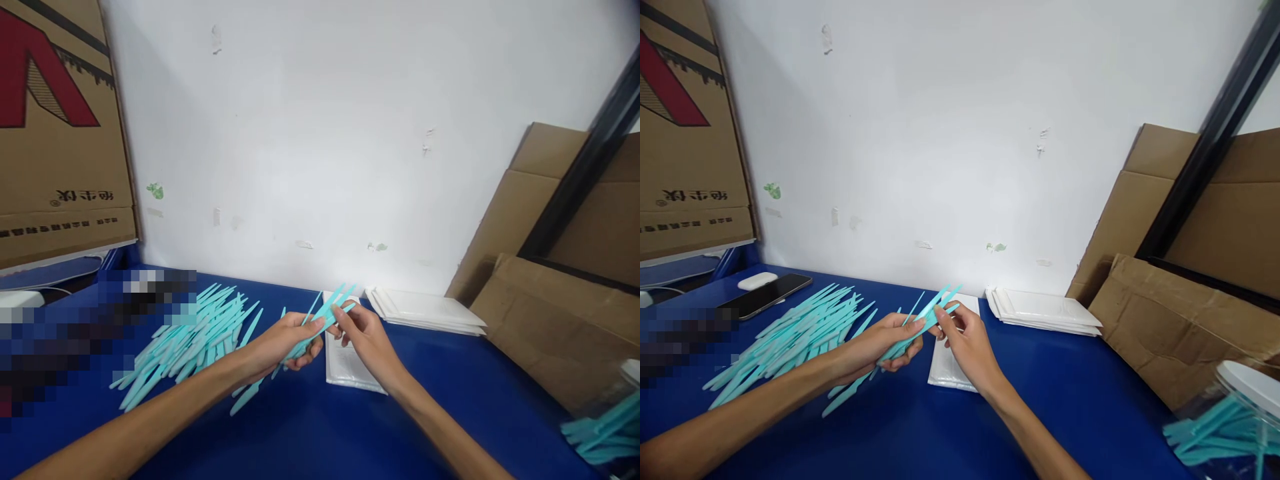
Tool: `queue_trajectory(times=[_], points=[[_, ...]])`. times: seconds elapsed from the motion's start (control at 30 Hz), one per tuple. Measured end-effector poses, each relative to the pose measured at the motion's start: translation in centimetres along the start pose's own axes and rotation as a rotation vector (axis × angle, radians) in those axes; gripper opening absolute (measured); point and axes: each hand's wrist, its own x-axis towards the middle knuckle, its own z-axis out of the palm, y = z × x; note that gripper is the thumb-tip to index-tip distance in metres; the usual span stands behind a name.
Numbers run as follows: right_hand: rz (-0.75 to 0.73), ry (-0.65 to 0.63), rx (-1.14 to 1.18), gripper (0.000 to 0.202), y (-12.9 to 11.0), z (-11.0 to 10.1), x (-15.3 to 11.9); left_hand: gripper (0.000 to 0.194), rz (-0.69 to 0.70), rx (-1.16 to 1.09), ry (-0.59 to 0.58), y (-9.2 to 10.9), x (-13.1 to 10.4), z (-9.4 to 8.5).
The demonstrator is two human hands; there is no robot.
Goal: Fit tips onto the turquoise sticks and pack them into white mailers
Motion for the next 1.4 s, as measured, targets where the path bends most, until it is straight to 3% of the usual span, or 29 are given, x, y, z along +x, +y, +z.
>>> queue_trajectory(times=[0.23,0.83,1.1,1.3,1.4], points=[[0.055,0.027,0.004,0.041,-0.53,0.16,-0.20,0.049,-0.085,-0.054,0.075,0.07,-0.24,0.48],[0.049,0.088,-0.066,0.041,-0.46,-0.28,-0.06,0.051,0.041,-0.015,0.063,-0.33,0.18,0.37],[0.032,0.034,-0.033,0.042,-0.82,-0.28,-0.15,0.050,0.016,-0.024,0.086,-0.22,-0.01,0.68],[0.055,0.042,0.116,0.041,-0.45,-0.35,-0.09,0.046,-0.003,-0.063,0.128,-0.08,-0.08,0.88],[0.063,0.070,0.147,0.042,-0.21,-0.56,0.06,0.049,0.009,0.063,0.182,0.45,0.10,0.12]])
